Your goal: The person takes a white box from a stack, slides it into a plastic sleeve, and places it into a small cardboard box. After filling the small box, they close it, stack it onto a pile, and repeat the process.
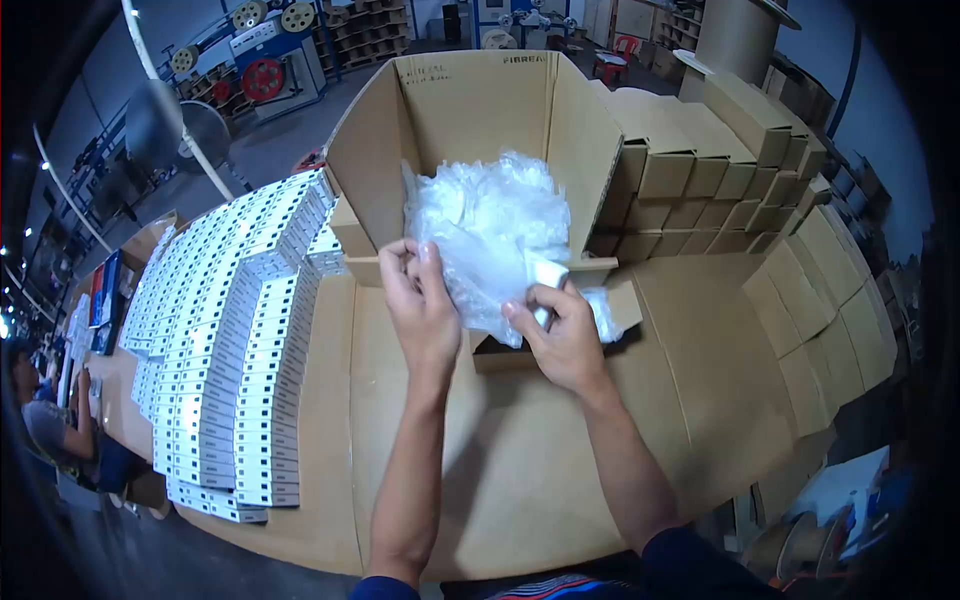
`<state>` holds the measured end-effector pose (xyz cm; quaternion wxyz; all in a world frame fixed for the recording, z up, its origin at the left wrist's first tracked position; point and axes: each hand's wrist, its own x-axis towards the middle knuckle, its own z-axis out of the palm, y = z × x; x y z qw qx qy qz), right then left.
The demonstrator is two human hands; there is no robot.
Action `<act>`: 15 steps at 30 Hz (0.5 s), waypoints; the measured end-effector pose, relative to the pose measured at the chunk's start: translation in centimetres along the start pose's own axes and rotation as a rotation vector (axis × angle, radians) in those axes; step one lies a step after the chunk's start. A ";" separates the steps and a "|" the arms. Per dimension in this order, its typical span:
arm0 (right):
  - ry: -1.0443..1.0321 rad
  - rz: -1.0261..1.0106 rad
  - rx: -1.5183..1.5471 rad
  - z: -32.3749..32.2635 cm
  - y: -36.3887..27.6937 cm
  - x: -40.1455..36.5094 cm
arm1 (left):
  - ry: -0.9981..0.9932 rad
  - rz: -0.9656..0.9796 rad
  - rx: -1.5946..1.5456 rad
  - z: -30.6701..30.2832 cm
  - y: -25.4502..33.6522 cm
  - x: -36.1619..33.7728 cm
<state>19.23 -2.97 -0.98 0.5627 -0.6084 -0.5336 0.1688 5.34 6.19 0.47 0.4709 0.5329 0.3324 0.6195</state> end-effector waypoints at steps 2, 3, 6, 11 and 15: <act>0.068 -0.033 0.128 0.5 0.9 -2.5 | -0.056 0.085 -0.014 -0.5 0.1 -3.6; 0.109 -0.050 0.191 0.5 1.0 -3.6 | -0.092 0.128 -0.023 -0.6 0.0 -5.3; 0.092 0.090 0.268 -0.9 0.6 -6.5 | -0.048 0.068 -0.158 -1.2 0.3 -9.6; -0.020 0.270 0.603 -1.7 -1.4 -10.2 | 0.061 0.120 -0.279 -1.5 0.2 -13.3; -0.146 0.208 0.348 -1.4 0.7 -14.1 | 0.166 0.078 -0.236 -2.3 -0.2 -13.9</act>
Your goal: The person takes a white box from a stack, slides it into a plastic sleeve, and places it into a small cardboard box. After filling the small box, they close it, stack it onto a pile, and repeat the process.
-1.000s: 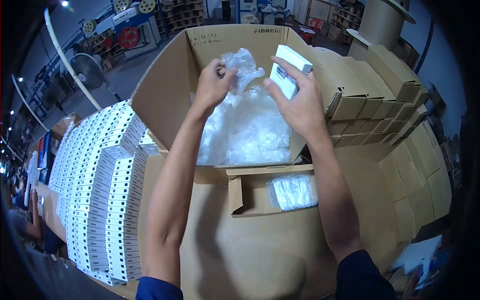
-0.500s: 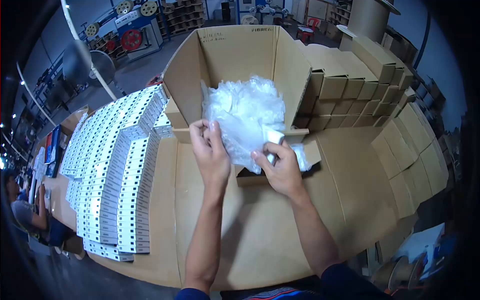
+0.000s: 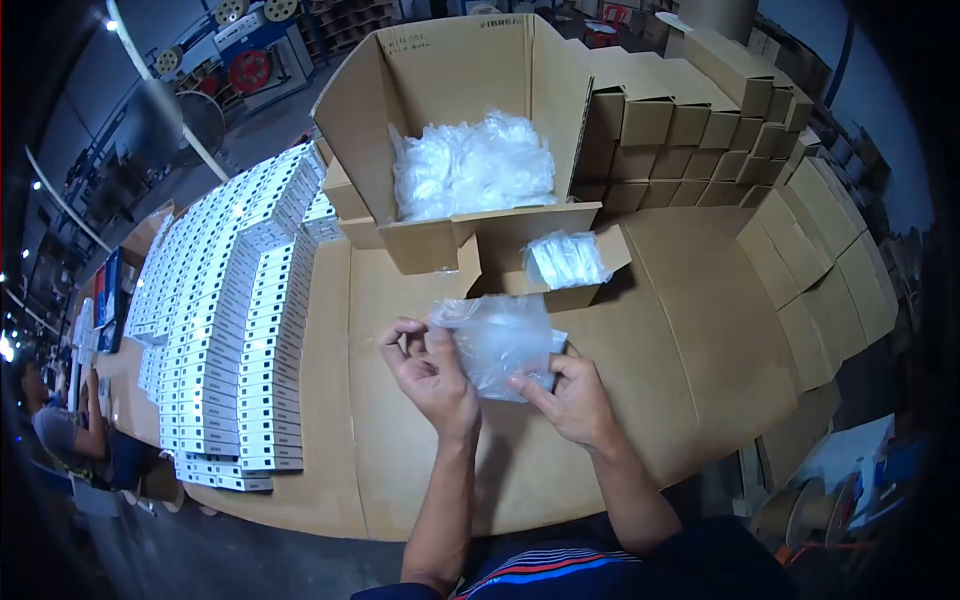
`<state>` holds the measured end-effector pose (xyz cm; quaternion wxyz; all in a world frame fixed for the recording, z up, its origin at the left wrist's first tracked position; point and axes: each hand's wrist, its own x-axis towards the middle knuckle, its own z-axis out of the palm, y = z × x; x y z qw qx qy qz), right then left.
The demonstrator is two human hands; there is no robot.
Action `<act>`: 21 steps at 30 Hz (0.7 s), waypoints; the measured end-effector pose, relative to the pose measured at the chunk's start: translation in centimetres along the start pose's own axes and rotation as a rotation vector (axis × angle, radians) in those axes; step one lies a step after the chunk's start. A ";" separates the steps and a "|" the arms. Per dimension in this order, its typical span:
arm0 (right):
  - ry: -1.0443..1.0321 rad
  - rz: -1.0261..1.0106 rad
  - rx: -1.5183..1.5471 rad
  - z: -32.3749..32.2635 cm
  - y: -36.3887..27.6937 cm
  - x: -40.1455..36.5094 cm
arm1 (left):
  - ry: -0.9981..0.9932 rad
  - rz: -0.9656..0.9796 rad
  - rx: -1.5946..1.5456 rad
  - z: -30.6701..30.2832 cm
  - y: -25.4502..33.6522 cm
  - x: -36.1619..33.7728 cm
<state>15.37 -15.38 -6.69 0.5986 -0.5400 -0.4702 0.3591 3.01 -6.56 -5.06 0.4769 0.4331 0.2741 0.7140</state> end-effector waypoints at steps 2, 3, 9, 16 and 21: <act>0.000 0.090 -0.069 -0.7 0.1 -1.0 | 0.051 -0.024 0.043 -1.0 0.2 0.3; 0.012 0.092 -0.021 -0.8 0.3 -1.4 | 0.075 -0.025 0.046 -1.1 0.3 0.5; 0.099 0.067 0.047 -1.1 1.7 -2.1 | -0.253 -0.204 0.178 -5.1 -1.3 -2.3; 0.189 0.057 0.054 -0.9 1.7 -1.9 | -0.352 -0.221 0.456 -4.5 0.4 -4.8; 0.257 -0.018 -0.147 -1.0 1.3 -1.6 | -0.180 0.338 0.715 -5.7 1.5 -3.0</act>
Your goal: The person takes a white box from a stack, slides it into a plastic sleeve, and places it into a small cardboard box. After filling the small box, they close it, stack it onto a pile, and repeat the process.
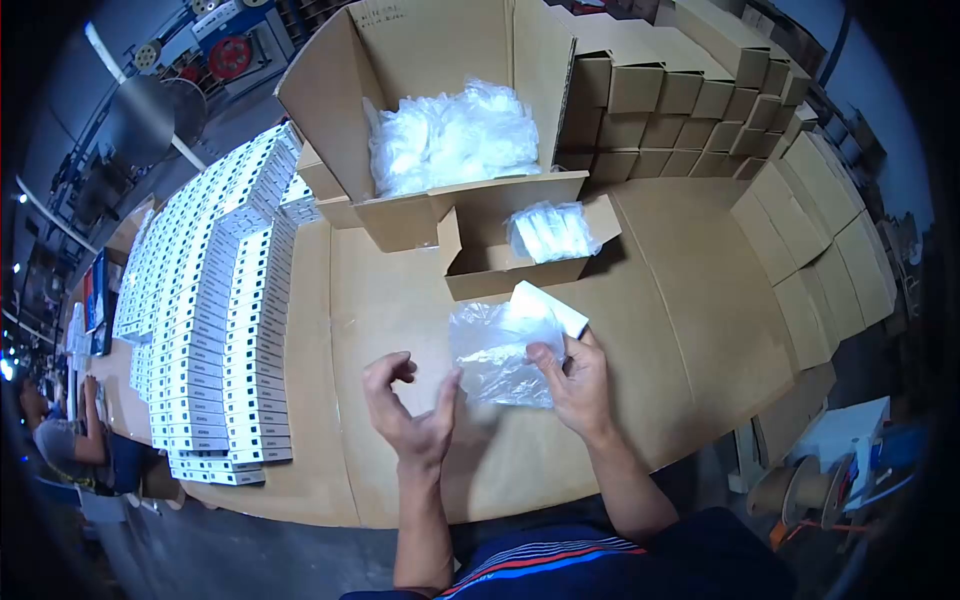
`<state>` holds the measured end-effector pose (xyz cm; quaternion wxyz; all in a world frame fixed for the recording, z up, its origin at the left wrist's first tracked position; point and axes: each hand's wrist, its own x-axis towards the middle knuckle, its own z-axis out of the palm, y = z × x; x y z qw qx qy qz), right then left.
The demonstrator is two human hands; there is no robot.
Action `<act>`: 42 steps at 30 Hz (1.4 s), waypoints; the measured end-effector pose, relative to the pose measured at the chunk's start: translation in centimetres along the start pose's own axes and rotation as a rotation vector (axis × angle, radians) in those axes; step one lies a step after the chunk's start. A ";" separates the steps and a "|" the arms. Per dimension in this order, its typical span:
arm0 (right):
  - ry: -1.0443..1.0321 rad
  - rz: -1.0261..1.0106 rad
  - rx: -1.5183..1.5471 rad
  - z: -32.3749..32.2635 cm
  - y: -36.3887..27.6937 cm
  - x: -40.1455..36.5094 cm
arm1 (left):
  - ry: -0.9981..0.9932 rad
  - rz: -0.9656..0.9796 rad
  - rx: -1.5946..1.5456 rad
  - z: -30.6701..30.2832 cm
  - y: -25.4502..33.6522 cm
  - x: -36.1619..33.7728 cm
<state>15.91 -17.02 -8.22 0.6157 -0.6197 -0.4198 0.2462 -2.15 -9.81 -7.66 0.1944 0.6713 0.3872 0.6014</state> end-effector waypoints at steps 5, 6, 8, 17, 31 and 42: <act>-0.033 -0.119 -0.186 0.1 -0.7 -0.2 | -0.499 0.411 0.165 0.5 4.6 5.5; -0.082 -0.130 -0.195 -0.1 -1.2 -0.1 | -0.619 0.421 0.159 0.7 3.9 5.8; -0.166 -0.153 -0.213 -0.6 -2.3 0.2 | -0.738 0.415 0.048 1.5 3.3 6.7; -0.449 -0.041 -0.246 -3.7 -0.8 -0.5 | -0.559 -0.162 -0.138 2.2 2.0 8.0; -0.131 0.020 -0.119 -1.7 0.9 -1.3 | -0.356 -0.763 -0.828 0.1 -1.3 -0.7; -0.286 0.047 -0.118 -6.8 1.4 -0.6 | -0.597 -0.559 -0.412 2.4 -0.8 -1.2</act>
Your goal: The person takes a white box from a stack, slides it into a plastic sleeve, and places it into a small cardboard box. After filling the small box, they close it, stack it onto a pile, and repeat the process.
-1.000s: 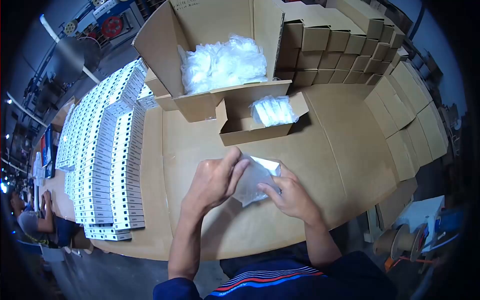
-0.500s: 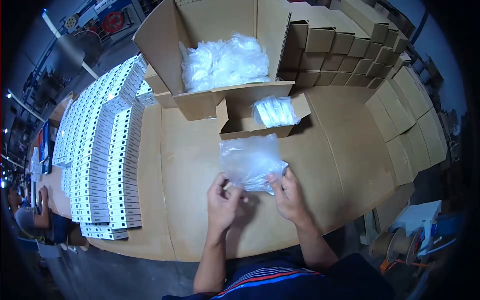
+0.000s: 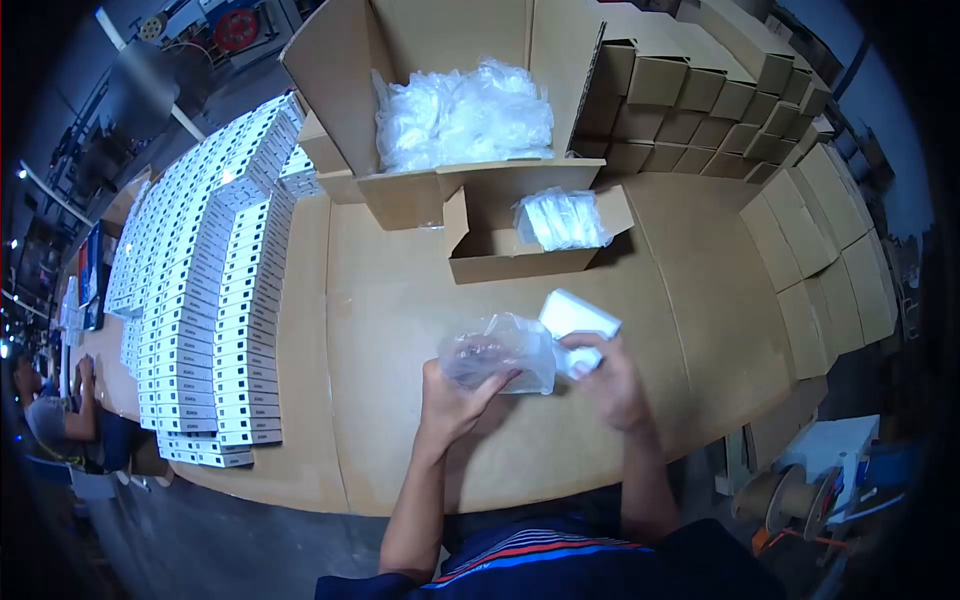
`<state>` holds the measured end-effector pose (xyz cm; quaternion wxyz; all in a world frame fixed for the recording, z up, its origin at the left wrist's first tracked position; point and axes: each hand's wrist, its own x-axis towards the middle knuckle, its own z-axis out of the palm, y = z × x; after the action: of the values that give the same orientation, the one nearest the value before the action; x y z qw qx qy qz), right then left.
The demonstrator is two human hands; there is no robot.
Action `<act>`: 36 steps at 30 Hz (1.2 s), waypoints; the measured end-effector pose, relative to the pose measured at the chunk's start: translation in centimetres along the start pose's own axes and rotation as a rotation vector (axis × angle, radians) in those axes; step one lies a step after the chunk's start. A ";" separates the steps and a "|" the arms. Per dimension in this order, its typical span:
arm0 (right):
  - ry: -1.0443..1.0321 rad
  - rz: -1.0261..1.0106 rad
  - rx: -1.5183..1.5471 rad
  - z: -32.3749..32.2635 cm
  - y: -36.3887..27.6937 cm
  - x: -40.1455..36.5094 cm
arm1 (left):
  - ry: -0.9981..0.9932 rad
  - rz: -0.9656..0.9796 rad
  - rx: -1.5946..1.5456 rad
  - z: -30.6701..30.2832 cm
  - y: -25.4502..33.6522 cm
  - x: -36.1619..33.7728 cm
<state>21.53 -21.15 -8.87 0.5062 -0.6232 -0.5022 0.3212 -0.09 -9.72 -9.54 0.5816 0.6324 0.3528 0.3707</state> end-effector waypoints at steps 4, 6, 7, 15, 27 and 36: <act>0.272 -0.179 0.243 -1.8 -3.0 2.6 | -0.032 0.138 0.191 0.0 -0.7 -0.8; 0.256 -0.382 0.223 -2.2 -4.0 3.8 | -0.063 0.179 0.227 0.2 -0.8 -0.9; 0.269 -0.428 0.319 -1.6 -5.0 4.4 | -0.068 0.184 0.240 0.3 -0.5 -0.9; 0.065 -0.414 0.429 2.6 -6.0 4.8 | -0.070 0.064 0.148 0.8 0.0 -1.0; -0.035 -0.271 0.115 1.8 -4.7 5.9 | -0.111 -0.023 -0.002 1.0 -0.8 -1.3; -0.071 0.130 0.461 2.7 -1.3 5.9 | 0.037 -0.147 -0.413 1.4 -5.1 -2.5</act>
<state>20.44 -14.71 -7.73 0.5954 -0.5107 -0.3917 0.4809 -0.11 -12.22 -14.86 0.7178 0.4654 0.3251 0.4032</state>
